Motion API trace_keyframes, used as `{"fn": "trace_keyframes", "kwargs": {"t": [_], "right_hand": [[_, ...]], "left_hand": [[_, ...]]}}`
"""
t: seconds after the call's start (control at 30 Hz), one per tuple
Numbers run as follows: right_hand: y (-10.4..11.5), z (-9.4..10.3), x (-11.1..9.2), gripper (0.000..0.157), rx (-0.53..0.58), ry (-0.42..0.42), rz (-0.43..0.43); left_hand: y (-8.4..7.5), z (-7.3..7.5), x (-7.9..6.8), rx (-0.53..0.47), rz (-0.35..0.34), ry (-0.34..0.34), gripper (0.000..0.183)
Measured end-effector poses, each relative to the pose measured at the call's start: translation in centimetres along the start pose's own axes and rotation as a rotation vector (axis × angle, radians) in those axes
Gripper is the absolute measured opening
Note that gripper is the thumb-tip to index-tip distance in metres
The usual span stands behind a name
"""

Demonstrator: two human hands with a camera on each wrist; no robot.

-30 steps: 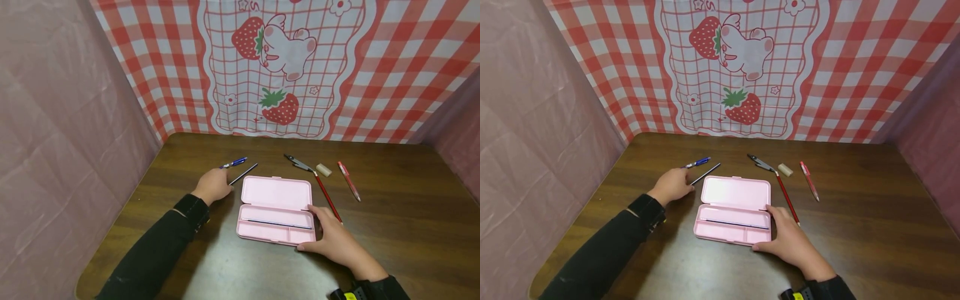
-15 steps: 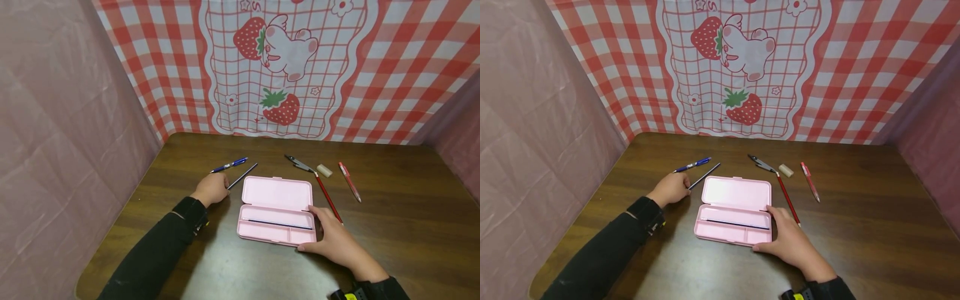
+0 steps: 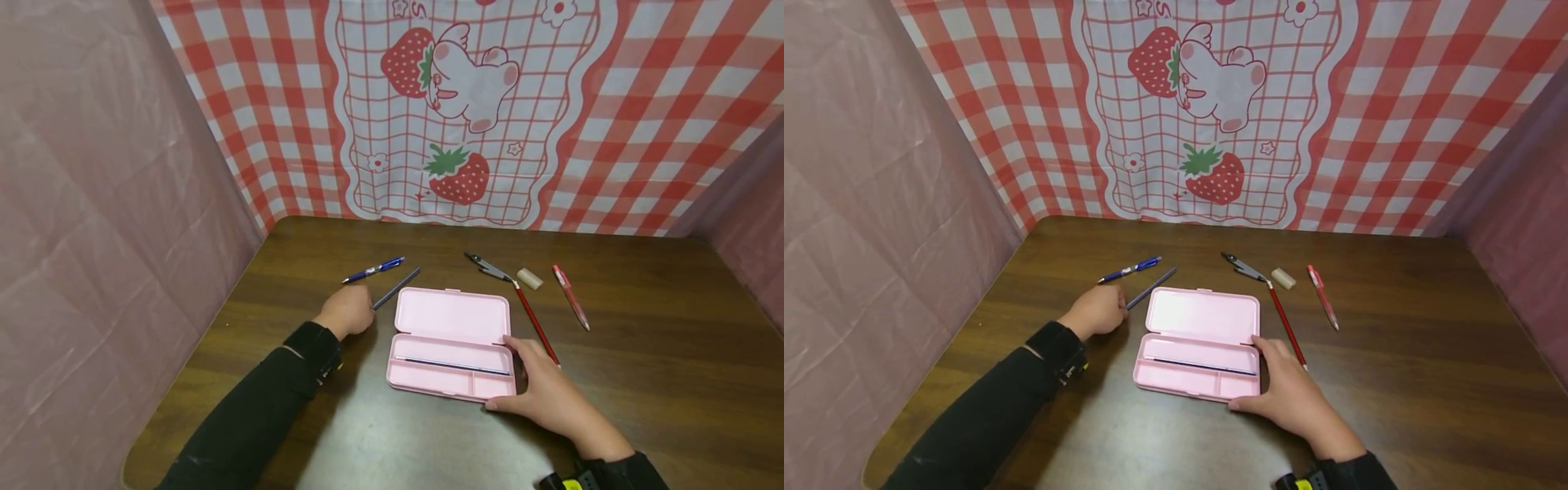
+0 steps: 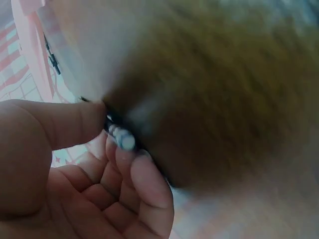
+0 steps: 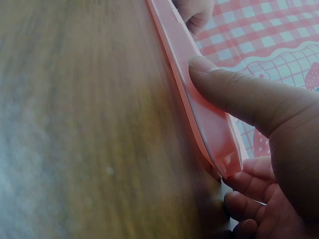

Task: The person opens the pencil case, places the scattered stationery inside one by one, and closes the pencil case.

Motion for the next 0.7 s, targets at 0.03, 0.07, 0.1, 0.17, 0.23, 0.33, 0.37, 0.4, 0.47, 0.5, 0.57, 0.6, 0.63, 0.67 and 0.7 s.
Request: {"fn": "trace_keyframes", "kwargs": {"t": [0.03,0.07,0.1,0.17,0.23,0.33,0.37,0.4,0.47,0.5,0.57,0.6,0.63,0.67,0.7], "right_hand": [[-0.01,-0.04,-0.01,0.113,0.001,0.002,0.0],[-0.02,-0.09,-0.01,0.113,0.0,0.002,-0.002],[-0.03,-0.1,-0.01,0.113,0.0,0.002,-0.001],[-0.06,-0.15,0.0,0.113,0.0,0.001,0.0],[-0.08,-0.16,0.0,0.113,-0.002,0.0,0.0],[-0.08,-0.12,0.02,0.113,-0.004,0.001,-0.004],[-0.07,-0.1,0.01,0.114,-0.006,0.002,-0.005],[-0.05,-0.09,0.0,0.114,-0.006,0.003,-0.007],[-0.02,-0.07,-0.02,0.114,-0.006,0.003,-0.009],[0.0,-0.06,-0.03,0.114,-0.007,0.003,-0.009],[0.03,-0.07,-0.03,0.114,-0.008,0.003,-0.008],[0.03,-0.08,-0.03,0.114,-0.006,0.002,-0.008],[0.04,-0.09,-0.02,0.114,-0.005,0.002,-0.007],[0.05,-0.1,-0.02,0.114,-0.006,0.004,-0.007],[0.05,-0.1,-0.01,0.114,-0.006,0.005,-0.007]], "left_hand": [[-0.04,-0.01,-0.06,0.007,0.005,0.001,0.02],[-0.05,-0.01,-0.11,0.008,0.012,-0.001,0.02],[-0.07,0.0,-0.17,0.004,0.014,-0.004,0.019],[-0.08,0.05,-0.23,-0.01,0.016,-0.02,0.015],[-0.06,0.12,-0.25,-0.023,0.012,-0.04,0.01],[0.0,0.22,-0.18,-0.035,-0.007,-0.068,0.004],[0.0,0.26,-0.15,-0.034,-0.017,-0.076,0.003],[-0.02,0.3,-0.11,-0.033,-0.029,-0.082,0.003],[-0.07,0.4,-0.06,-0.031,-0.053,-0.093,0.004],[-0.12,0.46,-0.06,-0.031,-0.062,-0.094,0.005],[-0.18,0.58,-0.1,-0.039,-0.07,-0.097,0.005],[-0.21,0.64,-0.13,-0.043,-0.073,-0.1,0.005],[-0.24,0.72,-0.2,-0.045,-0.074,-0.105,0.005],[-0.27,0.81,-0.25,-0.048,-0.076,-0.111,0.006],[-0.29,0.9,-0.31,-0.053,-0.077,-0.117,0.007]]}}
Point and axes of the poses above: each hand's wrist, its own x-axis towards the middle knuckle, its own z-axis out of the back of the hand, y = z × x, the point moved 3 cm from there along x, towards the middle knuckle, and after that the axes turned 6 degrees about -x, right-handed, at the moved point
